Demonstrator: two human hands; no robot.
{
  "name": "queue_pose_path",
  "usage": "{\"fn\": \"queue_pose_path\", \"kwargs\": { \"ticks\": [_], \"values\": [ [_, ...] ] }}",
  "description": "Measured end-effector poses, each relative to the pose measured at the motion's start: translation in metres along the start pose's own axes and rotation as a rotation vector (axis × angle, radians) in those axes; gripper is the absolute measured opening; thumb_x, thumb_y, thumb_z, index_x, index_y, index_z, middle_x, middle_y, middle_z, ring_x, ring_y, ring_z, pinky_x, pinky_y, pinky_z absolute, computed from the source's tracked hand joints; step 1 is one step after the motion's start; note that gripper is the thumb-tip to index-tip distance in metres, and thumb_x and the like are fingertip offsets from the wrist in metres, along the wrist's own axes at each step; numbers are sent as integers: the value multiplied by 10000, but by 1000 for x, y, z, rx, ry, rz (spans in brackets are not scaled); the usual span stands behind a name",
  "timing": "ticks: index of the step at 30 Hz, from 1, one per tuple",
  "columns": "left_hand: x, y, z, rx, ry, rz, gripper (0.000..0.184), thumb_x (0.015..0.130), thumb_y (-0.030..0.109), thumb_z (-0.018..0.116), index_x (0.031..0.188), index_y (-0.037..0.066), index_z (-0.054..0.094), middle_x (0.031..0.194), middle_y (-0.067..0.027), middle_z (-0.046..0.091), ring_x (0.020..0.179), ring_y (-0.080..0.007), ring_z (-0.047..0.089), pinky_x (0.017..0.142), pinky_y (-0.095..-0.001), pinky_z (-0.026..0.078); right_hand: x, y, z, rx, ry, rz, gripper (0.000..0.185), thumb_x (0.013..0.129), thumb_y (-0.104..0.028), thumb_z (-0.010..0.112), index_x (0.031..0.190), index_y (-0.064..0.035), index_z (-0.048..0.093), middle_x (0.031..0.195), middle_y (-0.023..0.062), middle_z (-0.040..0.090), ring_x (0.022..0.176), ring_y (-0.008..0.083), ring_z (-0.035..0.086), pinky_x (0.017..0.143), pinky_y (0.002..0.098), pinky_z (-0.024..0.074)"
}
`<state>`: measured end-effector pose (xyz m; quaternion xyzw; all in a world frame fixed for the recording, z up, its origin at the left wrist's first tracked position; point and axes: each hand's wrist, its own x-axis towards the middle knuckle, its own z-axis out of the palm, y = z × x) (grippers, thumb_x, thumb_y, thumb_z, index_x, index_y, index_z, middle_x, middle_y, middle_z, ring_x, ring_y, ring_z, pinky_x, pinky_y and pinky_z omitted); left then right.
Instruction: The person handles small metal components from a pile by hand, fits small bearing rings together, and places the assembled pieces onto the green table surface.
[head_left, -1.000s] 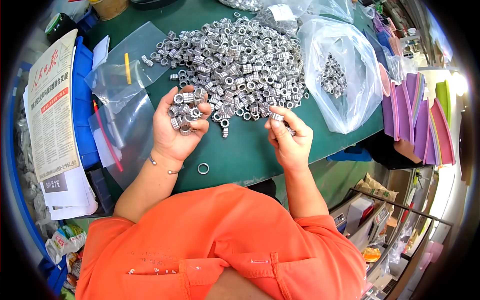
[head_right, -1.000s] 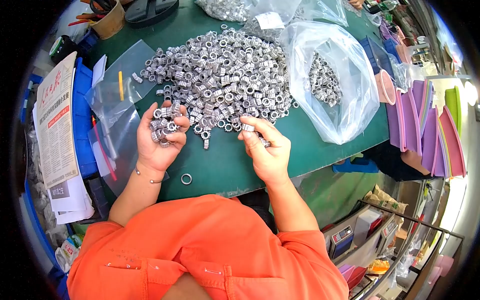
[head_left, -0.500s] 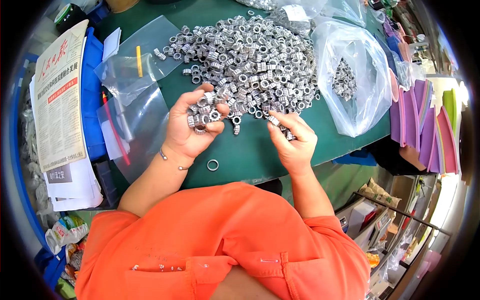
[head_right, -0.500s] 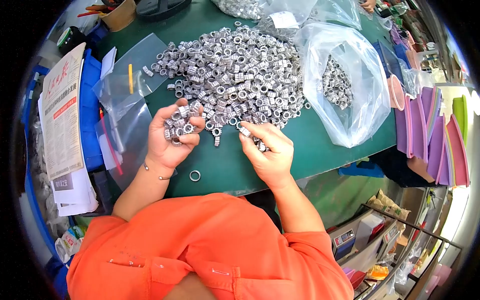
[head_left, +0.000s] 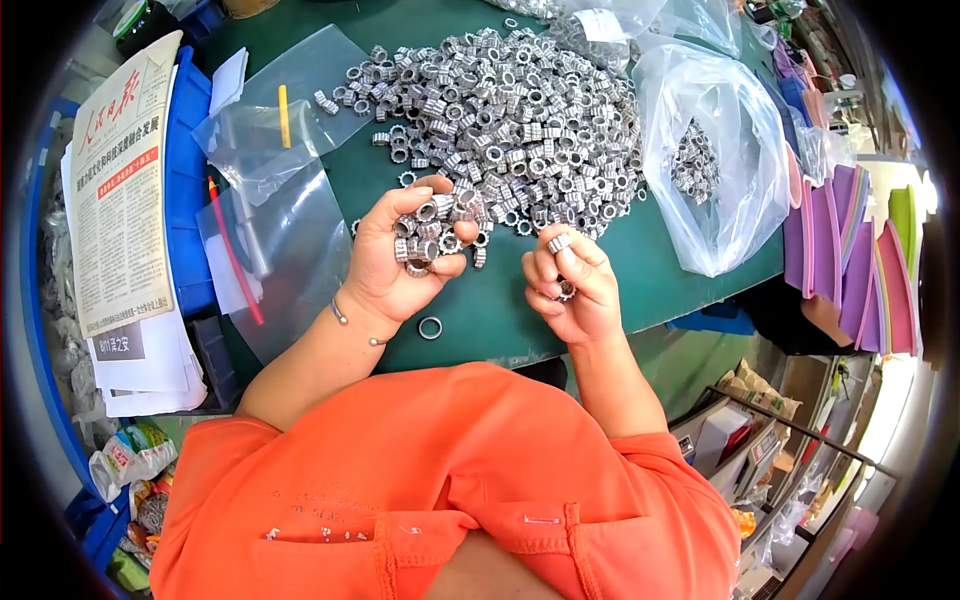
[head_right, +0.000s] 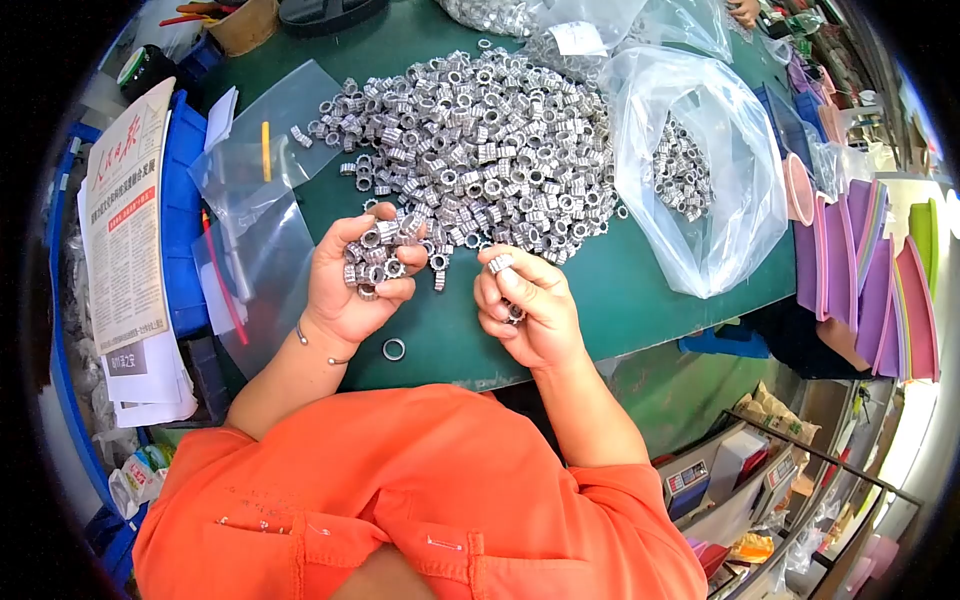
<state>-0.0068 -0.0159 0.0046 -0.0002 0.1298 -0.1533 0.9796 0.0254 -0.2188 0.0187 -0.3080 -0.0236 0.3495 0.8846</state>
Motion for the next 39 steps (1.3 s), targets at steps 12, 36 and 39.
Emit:
{"fn": "queue_pose_path", "kwargs": {
  "ticks": [12,36,39],
  "values": [
    [0,0,-1,25,-1,8,184,836,204,487,955,85,558,850,-138,546,780,-225,535,458,-262,422,-1,5,0,-224,-17,-37,242,863,-87,536,1075,29,544,682,51,460,566,80,361,426,182,275],
    [0,14,1,-82,-3,57,172,822,200,502,951,94,541,922,-137,500,807,-226,508,483,-266,410,54,-157,-95,-2124,1050,-1033,287,776,-108,577,1033,16,547,1178,195,463,1040,312,452,880,420,356],
    [1,18,-3,-75,23,77,171,821,202,504,950,97,545,919,-129,504,794,-225,510,485,-267,411,45,-86,-28,-2122,557,-1098,232,717,-24,604,945,-3,571,944,146,594,865,306,542,806,391,406]
  ]
}}
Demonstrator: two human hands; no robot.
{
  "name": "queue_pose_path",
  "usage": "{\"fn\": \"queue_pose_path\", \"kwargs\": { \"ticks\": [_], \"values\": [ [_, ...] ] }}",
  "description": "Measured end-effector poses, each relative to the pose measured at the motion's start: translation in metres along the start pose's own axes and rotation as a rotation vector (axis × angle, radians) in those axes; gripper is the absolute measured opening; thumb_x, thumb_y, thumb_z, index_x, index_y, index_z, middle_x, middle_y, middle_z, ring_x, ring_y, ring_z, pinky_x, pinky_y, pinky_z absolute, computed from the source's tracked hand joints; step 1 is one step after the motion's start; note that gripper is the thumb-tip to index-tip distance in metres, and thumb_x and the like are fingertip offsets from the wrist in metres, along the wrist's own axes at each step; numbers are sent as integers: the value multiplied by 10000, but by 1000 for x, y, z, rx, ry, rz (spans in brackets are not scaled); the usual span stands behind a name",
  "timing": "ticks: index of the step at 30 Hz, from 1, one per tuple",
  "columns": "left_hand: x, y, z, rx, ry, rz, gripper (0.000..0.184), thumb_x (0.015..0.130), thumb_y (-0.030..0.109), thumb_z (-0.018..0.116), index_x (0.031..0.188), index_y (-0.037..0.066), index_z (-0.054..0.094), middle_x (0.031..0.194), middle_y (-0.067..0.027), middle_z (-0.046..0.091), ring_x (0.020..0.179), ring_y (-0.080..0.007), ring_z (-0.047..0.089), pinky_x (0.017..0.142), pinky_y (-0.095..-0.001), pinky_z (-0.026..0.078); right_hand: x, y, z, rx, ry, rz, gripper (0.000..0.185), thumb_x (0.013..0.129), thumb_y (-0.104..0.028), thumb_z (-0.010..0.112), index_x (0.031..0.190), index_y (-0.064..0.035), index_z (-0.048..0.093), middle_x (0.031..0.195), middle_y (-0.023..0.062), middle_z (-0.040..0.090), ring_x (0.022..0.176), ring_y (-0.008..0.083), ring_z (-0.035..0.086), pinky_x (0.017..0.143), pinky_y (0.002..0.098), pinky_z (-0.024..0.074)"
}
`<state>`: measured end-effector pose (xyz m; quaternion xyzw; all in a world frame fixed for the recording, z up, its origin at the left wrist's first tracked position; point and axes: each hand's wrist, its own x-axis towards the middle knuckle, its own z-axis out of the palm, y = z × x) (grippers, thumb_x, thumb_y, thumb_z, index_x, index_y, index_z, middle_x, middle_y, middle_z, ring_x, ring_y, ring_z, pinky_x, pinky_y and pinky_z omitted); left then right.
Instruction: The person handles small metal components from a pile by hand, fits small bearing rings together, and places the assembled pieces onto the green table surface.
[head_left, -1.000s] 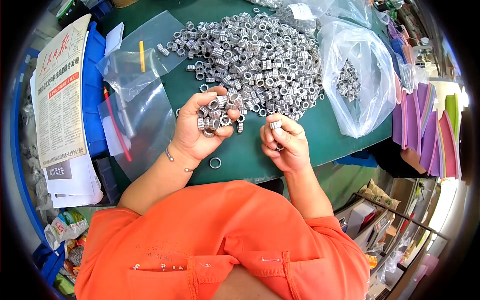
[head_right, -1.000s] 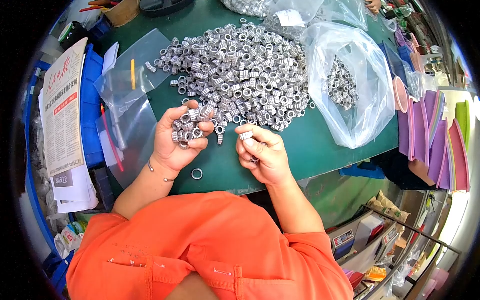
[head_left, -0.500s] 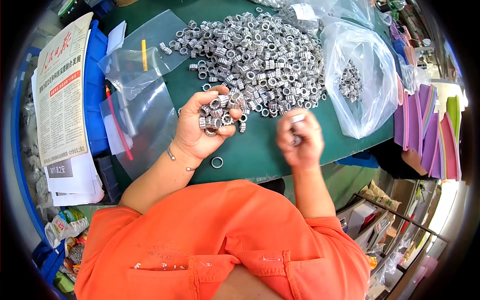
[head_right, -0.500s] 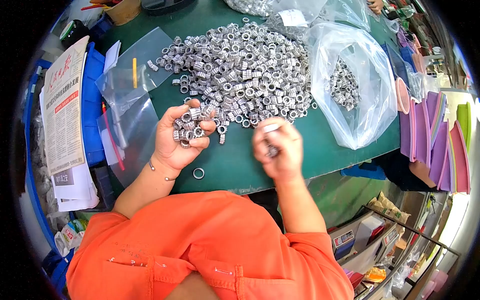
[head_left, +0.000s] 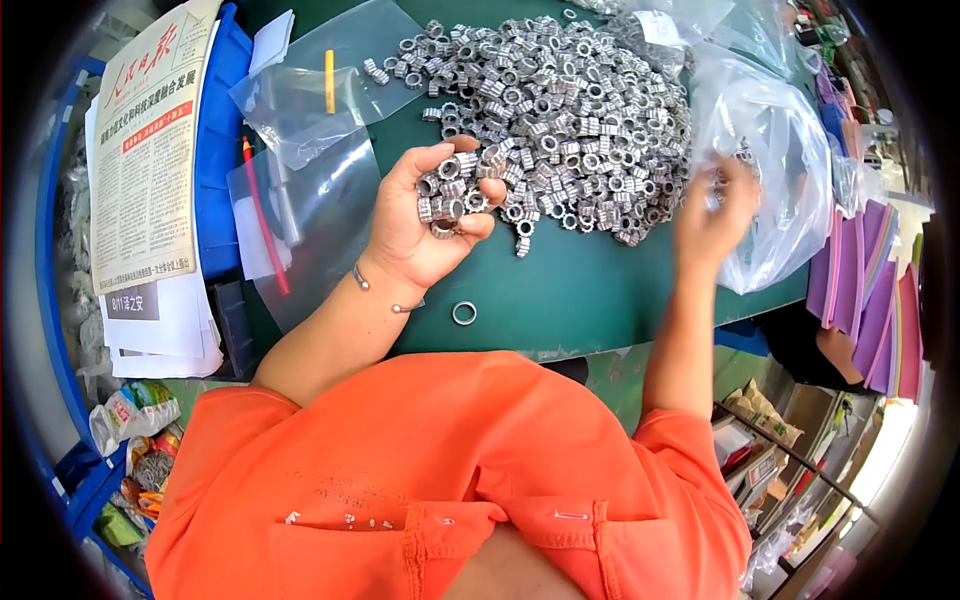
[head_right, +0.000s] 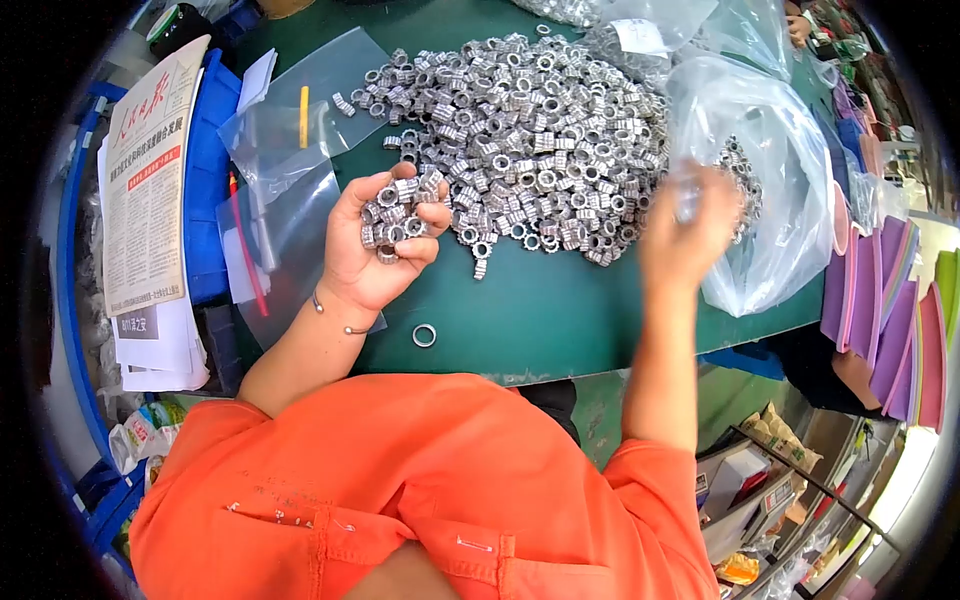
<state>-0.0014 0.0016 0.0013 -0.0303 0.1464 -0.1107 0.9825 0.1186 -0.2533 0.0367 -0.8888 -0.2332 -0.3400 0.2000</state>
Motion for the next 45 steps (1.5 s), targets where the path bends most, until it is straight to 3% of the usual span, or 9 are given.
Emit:
{"fn": "queue_pose_path", "kwargs": {
  "ticks": [2,5,8,13,20,23,26,31,45],
  "values": [
    [2,3,-5,-17,-57,-14,185,838,201,486,959,104,586,1027,-178,509,837,-225,505,487,-273,437,-24,-62,7,460,-205,-176,145,682,15,617,815,-41,601,810,105,594,687,260,554,626,329,462],
    [2,4,-3,-25,-44,-5,198,846,210,473,962,98,587,1027,-182,514,844,-230,510,487,-275,439,-49,-103,10,555,-517,-146,159,695,10,623,842,-41,591,813,87,532,709,251,545,601,333,460],
    [1,4,-2,-31,-41,1,201,847,211,473,963,94,588,1024,-181,522,845,-231,510,488,-275,439,-55,-102,7,596,-564,0,180,691,39,610,856,-29,583,849,94,529,737,261,543,617,334,459],
    [1,1,-3,-28,-34,-7,197,843,207,482,958,89,590,1023,-176,525,849,-227,502,489,-271,435,-56,-100,4,518,-458,-145,184,686,58,599,856,-9,571,838,120,530,754,291,544,643,345,461],
    [-1,0,2,-2,8,10,182,827,205,504,945,96,589,1026,-172,504,845,-226,500,483,-265,426,-58,-94,-7,566,-613,246,171,676,48,661,820,4,581,804,95,544,671,209,561,588,279,464],
    [0,-1,5,0,33,-9,153,818,205,519,924,101,553,922,-123,524,791,-212,528,483,-259,406,-65,-85,-8,863,-598,495,166,703,74,654,842,12,588,866,69,583,738,116,585,657,220,490],
    [0,-2,4,-4,29,-11,154,816,200,519,924,97,558,914,-126,533,793,-216,529,478,-261,412,-68,-83,-12,1167,-601,722,171,719,96,633,867,21,592,887,64,586,775,114,583,690,224,498],
    [0,-1,3,0,26,-11,153,814,199,523,920,97,566,905,-111,548,797,-216,529,477,-260,409,-66,-82,-18,1314,-565,715,178,735,117,607,895,42,585,895,84,595,794,128,590,704,235,508],
    [1,0,-2,-20,-18,-24,185,826,204,503,943,95,595,1049,-163,481,845,-226,490,487,-267,436,-73,-78,-19,1768,-649,1218,176,836,-2,543,1006,41,551,910,142,609,770,202,630,626,271,548]
  ]
}}
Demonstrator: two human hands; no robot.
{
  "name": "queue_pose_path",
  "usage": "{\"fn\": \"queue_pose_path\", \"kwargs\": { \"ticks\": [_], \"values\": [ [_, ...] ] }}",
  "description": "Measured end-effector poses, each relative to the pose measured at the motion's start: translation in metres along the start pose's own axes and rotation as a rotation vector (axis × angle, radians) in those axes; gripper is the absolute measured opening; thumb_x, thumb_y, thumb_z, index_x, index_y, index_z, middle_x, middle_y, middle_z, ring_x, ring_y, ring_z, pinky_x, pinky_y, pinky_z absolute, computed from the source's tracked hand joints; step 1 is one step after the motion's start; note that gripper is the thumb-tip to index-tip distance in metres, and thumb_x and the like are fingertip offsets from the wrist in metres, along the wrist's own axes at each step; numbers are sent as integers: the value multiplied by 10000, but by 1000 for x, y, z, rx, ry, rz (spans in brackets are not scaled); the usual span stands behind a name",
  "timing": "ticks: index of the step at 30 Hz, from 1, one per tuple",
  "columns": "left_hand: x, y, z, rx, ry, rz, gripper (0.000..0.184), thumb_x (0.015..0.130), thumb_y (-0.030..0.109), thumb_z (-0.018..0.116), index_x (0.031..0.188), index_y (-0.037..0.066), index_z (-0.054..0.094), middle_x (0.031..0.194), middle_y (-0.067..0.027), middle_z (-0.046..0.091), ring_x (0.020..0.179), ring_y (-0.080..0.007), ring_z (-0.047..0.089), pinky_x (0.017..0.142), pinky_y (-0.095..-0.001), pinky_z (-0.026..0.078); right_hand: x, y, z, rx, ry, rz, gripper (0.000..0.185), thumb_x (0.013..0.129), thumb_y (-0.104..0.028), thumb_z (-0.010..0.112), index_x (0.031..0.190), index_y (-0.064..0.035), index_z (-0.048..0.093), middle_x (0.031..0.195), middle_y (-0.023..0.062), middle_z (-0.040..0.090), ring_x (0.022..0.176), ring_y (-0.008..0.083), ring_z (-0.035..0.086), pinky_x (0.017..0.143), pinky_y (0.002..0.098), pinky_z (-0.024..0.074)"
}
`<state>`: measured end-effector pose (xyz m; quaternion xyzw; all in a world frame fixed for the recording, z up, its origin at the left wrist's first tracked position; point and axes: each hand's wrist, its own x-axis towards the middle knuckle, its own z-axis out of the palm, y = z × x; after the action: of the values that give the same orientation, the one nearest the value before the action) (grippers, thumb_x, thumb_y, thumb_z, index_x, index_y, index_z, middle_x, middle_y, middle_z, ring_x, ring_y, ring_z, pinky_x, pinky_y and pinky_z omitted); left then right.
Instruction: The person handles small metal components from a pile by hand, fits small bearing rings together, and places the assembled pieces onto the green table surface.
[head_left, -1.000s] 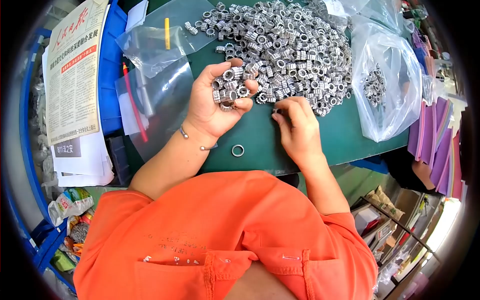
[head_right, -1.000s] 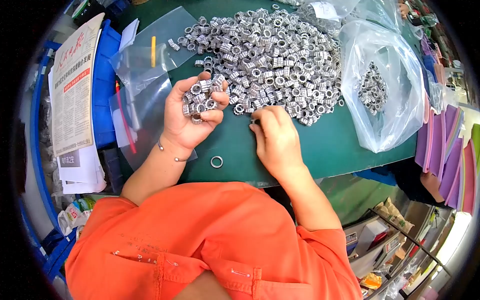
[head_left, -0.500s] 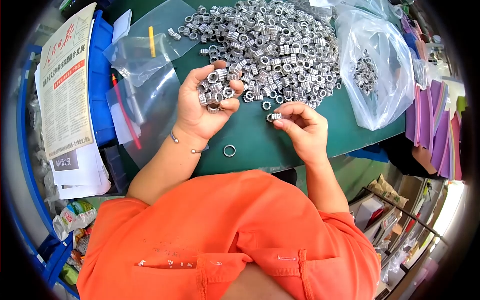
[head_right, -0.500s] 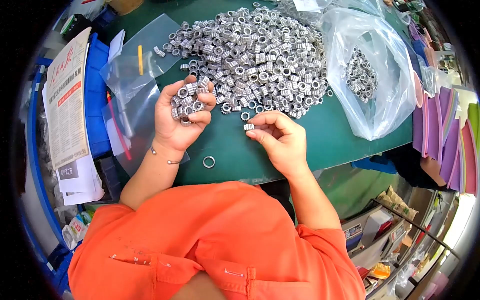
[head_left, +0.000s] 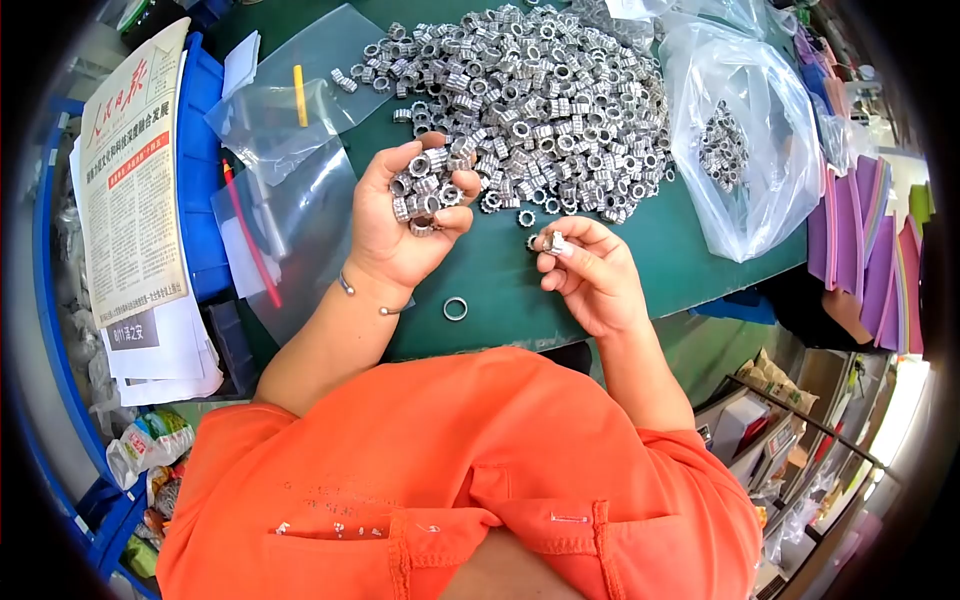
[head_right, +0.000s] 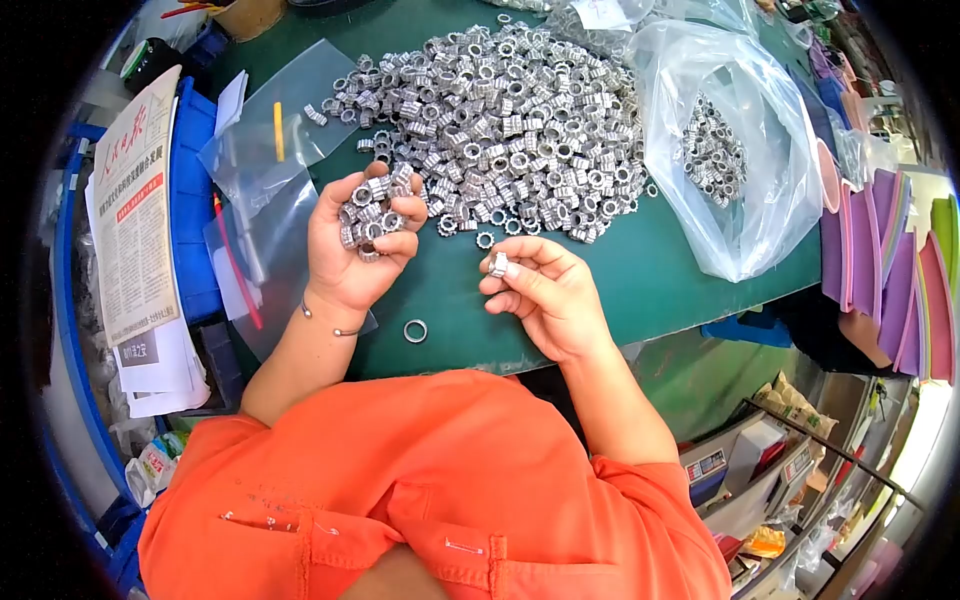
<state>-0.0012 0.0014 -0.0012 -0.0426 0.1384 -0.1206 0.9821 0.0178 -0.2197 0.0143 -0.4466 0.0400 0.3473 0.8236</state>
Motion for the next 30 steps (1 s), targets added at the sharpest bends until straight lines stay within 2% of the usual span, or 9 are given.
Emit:
{"fn": "queue_pose_path", "kwargs": {
  "ticks": [6,8,10,13,15,18,21,28,30],
  "values": [
    [1,0,0,-12,-22,-9,187,825,204,502,943,92,596,1052,-161,487,850,-227,488,489,-269,436,-2,-9,8,140,56,-53,270,724,96,461,970,27,548,886,137,600,740,182,613,631,301,537],
    [-1,-1,5,-2,23,-8,154,814,198,518,912,94,577,913,-114,552,799,-216,527,481,-266,421,-1,-10,-2,-360,165,-221,156,734,37,568,887,10,581,792,55,575,613,121,530,557,228,449],
    [-1,-1,5,-2,26,-6,155,815,199,518,914,94,576,916,-115,550,800,-216,527,485,-266,420,3,-1,0,-992,274,-418,140,711,-63,685,822,-23,610,701,5,535,570,106,490,528,210,404],
    [0,-2,1,0,8,-6,174,821,202,508,933,91,582,985,-142,518,826,-223,507,492,-268,431,4,13,6,-1633,226,-657,191,704,-94,703,858,-54,596,733,37,528,572,116,488,530,236,413],
    [0,0,0,2,-9,2,193,828,204,498,951,88,590,1051,-167,487,851,-229,488,496,-270,441,3,16,6,-1608,189,-635,181,719,-72,682,869,-50,583,755,34,522,601,100,480,533,226,408],
    [0,-1,-1,3,-7,-1,192,829,204,498,957,92,587,1046,-168,491,852,-230,492,497,-269,443,-1,17,10,-785,115,-338,175,795,-22,598,965,-14,559,776,2,516,636,66,461,548,175,386],
    [1,-1,-3,2,-14,-3,191,829,204,499,957,93,588,1046,-168,491,849,-232,494,496,-269,442,-4,3,20,-184,52,-35,163,874,-48,505,1023,6,545,860,68,574,654,89,522,559,188,455],
    [0,-3,4,8,28,1,162,820,206,514,928,94,562,929,-134,544,798,-221,534,486,-267,425,0,5,2,196,-75,102,177,903,-128,476,998,13,526,863,152,596,652,149,586,527,242,523],
    [0,-2,0,3,-1,-1,189,825,204,506,956,94,587,1051,-168,490,847,-232,495,490,-267,438,0,5,1,245,-111,119,184,912,-150,462,988,9,514,857,156,597,652,155,587,518,248,522]
  ]
}}
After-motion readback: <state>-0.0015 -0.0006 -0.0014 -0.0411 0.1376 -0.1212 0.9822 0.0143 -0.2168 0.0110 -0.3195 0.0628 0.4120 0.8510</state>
